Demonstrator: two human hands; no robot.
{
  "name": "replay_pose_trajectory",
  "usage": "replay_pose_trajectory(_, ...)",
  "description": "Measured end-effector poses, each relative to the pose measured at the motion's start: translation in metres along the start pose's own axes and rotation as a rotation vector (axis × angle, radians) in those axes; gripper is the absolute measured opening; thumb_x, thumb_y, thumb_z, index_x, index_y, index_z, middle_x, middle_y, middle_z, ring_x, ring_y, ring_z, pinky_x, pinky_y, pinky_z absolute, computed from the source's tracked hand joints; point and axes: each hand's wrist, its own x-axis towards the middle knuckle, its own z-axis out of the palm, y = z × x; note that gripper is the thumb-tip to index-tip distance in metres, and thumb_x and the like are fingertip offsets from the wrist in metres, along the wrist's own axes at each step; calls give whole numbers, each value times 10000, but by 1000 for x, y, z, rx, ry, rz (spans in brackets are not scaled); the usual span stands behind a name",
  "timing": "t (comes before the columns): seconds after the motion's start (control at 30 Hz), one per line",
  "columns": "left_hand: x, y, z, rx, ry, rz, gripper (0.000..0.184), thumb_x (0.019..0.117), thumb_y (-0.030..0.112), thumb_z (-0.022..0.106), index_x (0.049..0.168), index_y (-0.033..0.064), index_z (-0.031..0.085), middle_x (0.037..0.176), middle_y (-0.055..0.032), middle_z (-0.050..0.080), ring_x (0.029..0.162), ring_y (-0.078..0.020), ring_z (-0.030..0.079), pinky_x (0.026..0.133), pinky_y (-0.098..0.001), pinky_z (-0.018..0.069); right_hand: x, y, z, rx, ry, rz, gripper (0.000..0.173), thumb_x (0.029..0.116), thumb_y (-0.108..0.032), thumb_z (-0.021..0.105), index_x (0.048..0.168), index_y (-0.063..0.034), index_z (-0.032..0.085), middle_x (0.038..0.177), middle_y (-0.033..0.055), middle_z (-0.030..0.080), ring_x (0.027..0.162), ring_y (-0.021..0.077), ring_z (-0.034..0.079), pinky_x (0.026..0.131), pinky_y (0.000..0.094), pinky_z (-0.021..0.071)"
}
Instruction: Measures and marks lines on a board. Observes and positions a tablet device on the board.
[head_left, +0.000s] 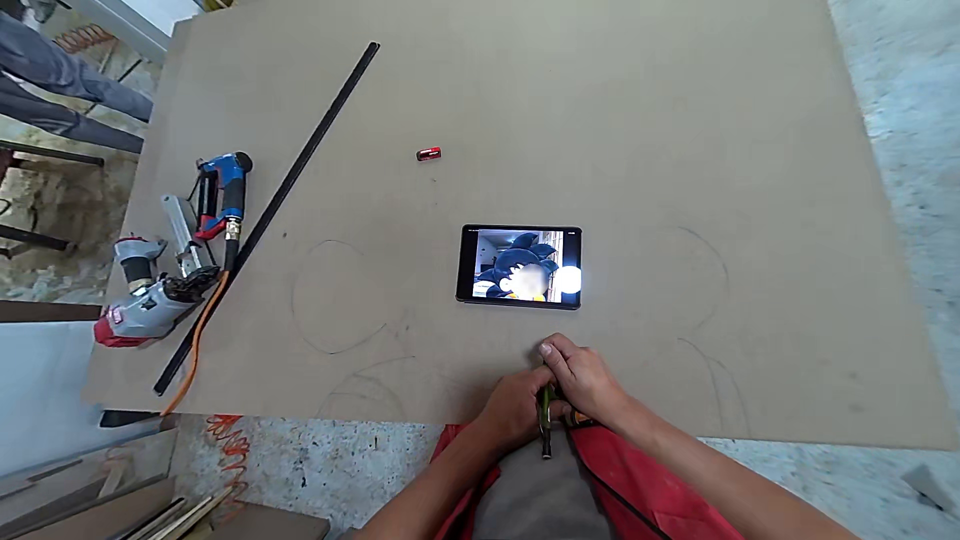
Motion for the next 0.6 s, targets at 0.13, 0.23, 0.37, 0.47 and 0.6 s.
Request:
replay_pose_trajectory(0.13, 3, -2, 4, -50, -31, 12, 362, 959, 411, 701, 1132, 93, 678, 852, -22, 713, 750, -118, 675, 736, -343, 576, -1, 9, 2, 33, 40, 37, 548, 1060, -629, 299, 1263, -224, 607, 701, -37, 610, 628, 135, 627, 602, 406, 559)
replay_pose_trajectory(0.23, 9, 2, -5, 21, -199, -56, 405, 928, 447, 727, 1084, 80, 663, 861, -57, 689, 773, -161, 665, 745, -382, 561, -4, 11, 2, 32, -16, 42, 555, 1052, -644, 305, 1205, -200, 601, 706, -32, 616, 647, 138, 643, 628, 405, 566)
replay_pose_trajectory(0.37, 12, -8, -34, 11, -134, -3, 282, 959, 310, 709, 1037, 40, 683, 870, -94, 689, 788, -189, 667, 752, -415, 570, -7, 37, -19, 36, -125, -155, 554, 974, -639, 573, 1225, -147, 623, 804, -3, 640, 713, 146, 640, 675, 410, 573)
replay_pose_trajectory(0.47, 20, -20, -70, -17, 162, -54, 211, 929, 254, 770, 1002, 73, 690, 798, -52, 665, 690, -151, 628, 669, -382, 555, -6, 65, -47, -44, -84, -308, 352, 940, -464, 724, 1136, -171, 720, 919, -20, 699, 788, 103, 667, 712, 360, 597)
replay_pose_trajectory(0.6, 53, -20, -93, 135, 389, -126, 240, 899, 293, 817, 1037, 133, 702, 799, -16, 671, 686, -153, 634, 657, -400, 566, 20, 102, -85, -226, 99, -385, 198, 1015, -338, 621, 1067, -241, 786, 1033, -74, 747, 947, 70, 713, 834, 375, 622)
